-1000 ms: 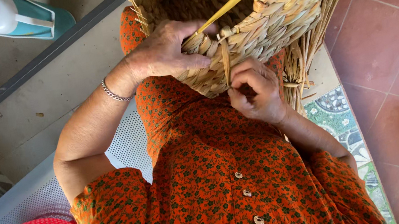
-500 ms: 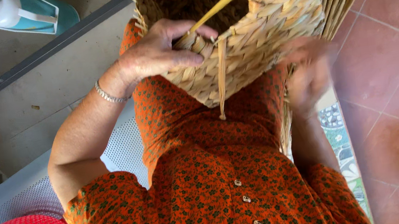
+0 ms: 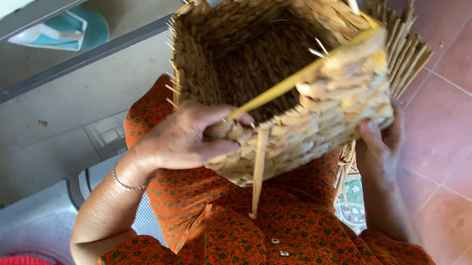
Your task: The person weaves a basket using dried palm leaves. They interlace the leaves through the basket's frame, trim excess material with scissors, and continue weaving the rim.
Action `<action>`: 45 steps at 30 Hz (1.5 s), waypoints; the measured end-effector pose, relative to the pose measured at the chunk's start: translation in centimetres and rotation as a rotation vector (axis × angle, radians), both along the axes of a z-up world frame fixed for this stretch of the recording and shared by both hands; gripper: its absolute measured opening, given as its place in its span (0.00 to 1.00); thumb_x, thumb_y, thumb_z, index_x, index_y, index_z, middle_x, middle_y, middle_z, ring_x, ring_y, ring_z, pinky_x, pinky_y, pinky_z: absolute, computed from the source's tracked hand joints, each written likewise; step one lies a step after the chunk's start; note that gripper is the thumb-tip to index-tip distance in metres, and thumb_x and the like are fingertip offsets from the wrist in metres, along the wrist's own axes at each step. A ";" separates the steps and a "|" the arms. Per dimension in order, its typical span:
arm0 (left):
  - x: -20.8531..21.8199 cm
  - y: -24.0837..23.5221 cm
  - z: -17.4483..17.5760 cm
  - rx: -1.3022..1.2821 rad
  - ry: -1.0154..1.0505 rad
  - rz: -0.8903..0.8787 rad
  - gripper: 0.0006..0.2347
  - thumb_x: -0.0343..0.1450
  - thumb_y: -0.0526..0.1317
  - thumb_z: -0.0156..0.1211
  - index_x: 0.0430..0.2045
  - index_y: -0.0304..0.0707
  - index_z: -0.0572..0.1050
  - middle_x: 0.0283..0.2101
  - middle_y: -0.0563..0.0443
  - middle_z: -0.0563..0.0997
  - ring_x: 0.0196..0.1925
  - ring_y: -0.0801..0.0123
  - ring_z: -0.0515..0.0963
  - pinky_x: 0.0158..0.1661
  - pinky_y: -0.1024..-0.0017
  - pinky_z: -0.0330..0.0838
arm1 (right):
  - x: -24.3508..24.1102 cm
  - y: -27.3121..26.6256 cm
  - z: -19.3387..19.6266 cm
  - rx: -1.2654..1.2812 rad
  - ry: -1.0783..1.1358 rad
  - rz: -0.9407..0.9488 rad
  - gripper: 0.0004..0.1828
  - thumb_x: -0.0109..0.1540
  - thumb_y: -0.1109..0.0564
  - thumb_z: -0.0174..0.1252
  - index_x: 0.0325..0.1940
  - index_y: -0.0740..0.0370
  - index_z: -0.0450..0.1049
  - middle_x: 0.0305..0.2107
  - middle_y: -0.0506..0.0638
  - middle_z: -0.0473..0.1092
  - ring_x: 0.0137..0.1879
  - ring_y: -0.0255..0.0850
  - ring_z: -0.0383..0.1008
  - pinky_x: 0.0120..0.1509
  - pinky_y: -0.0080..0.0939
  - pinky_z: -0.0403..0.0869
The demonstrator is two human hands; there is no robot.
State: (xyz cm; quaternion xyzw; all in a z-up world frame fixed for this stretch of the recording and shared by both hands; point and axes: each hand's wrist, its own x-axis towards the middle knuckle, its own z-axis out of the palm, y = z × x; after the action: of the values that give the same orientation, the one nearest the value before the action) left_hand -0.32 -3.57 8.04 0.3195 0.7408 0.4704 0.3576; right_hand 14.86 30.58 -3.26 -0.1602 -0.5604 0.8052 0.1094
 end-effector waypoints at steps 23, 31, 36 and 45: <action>12.9 -7.7 -0.5 0.263 0.313 0.135 0.10 0.84 0.43 0.56 0.44 0.36 0.82 0.34 0.54 0.83 0.35 0.80 0.78 0.36 0.74 0.72 | 8.2 -6.2 -4.2 0.271 0.244 0.086 0.32 0.76 0.58 0.55 0.81 0.64 0.50 0.67 0.53 0.63 0.71 0.41 0.64 0.79 0.42 0.63; 13.6 -6.5 0.0 0.012 0.196 0.131 0.10 0.78 0.42 0.55 0.43 0.38 0.80 0.26 0.53 0.78 0.26 0.78 0.70 0.27 0.74 0.65 | 9.8 -6.9 0.4 1.117 0.467 -0.062 0.26 0.74 0.60 0.63 0.72 0.63 0.61 0.61 0.57 0.65 0.66 0.44 0.66 0.73 0.43 0.70; 12.4 -6.0 0.4 0.147 0.061 0.058 0.14 0.71 0.43 0.55 0.49 0.39 0.76 0.33 0.58 0.84 0.32 0.84 0.77 0.34 0.81 0.71 | 10.5 -11.9 3.4 1.335 0.729 0.285 0.16 0.62 0.64 0.73 0.52 0.61 0.77 0.49 0.51 0.69 0.51 0.45 0.72 0.54 0.46 0.74; 12.1 -5.0 -1.2 0.049 0.138 0.052 0.13 0.73 0.41 0.60 0.48 0.36 0.82 0.32 0.56 0.85 0.31 0.80 0.76 0.33 0.78 0.72 | 8.0 -16.0 4.5 1.221 1.010 0.214 0.14 0.62 0.64 0.72 0.49 0.66 0.77 0.43 0.53 0.71 0.42 0.45 0.73 0.43 0.42 0.73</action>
State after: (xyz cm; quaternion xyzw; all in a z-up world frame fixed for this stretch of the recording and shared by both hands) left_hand 11.79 -8.52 6.85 0.3402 0.7601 0.4743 0.2856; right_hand 22.82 14.57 1.24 0.3669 -0.7973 0.3374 0.3405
